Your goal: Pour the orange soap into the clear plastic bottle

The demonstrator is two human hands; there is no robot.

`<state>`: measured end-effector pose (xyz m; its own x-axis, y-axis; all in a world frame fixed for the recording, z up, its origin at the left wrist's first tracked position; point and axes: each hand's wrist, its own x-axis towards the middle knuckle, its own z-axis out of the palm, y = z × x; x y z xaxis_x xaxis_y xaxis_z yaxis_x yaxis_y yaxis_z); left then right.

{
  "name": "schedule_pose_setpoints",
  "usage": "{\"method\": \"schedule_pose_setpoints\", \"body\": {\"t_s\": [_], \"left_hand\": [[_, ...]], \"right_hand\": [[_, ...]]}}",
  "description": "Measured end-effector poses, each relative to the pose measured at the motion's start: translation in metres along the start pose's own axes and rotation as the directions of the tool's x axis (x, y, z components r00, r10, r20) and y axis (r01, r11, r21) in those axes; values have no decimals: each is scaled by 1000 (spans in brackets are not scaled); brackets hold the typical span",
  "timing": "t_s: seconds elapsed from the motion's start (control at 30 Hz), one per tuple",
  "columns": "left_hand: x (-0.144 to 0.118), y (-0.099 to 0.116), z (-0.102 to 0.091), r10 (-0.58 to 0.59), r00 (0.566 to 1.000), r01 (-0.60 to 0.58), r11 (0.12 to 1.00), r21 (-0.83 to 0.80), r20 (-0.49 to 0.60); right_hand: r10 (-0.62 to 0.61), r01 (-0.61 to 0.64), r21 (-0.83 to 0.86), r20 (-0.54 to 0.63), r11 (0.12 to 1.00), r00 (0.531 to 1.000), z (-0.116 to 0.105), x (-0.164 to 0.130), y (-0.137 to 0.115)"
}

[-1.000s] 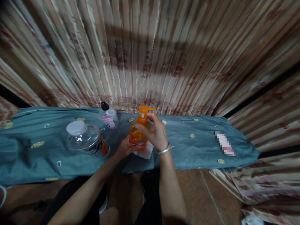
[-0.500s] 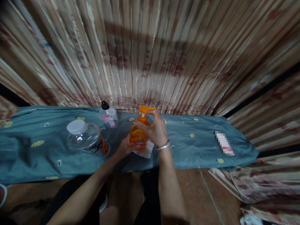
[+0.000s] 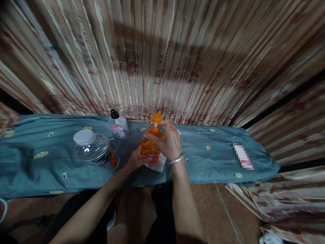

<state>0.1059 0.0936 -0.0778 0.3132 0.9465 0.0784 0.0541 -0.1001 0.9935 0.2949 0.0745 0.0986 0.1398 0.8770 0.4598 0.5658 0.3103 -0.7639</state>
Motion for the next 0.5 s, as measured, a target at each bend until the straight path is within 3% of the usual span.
{"method": "schedule_pose_setpoints", "body": {"t_s": [0.07, 0.27, 0.5], "left_hand": [[0, -3, -1, 14, 1000, -15, 1000, 22, 23], [0, -5, 1, 47, 998, -47, 999, -10, 28], [-2, 2, 5, 49, 999, -49, 998, -48, 0]], "right_hand": [[13, -13, 12, 4, 1000, 1000, -1, 0, 0], [-53, -12, 316, 198, 949, 979, 0, 1, 8], [29, -31, 95, 20, 995, 999, 5, 4, 14]]}}
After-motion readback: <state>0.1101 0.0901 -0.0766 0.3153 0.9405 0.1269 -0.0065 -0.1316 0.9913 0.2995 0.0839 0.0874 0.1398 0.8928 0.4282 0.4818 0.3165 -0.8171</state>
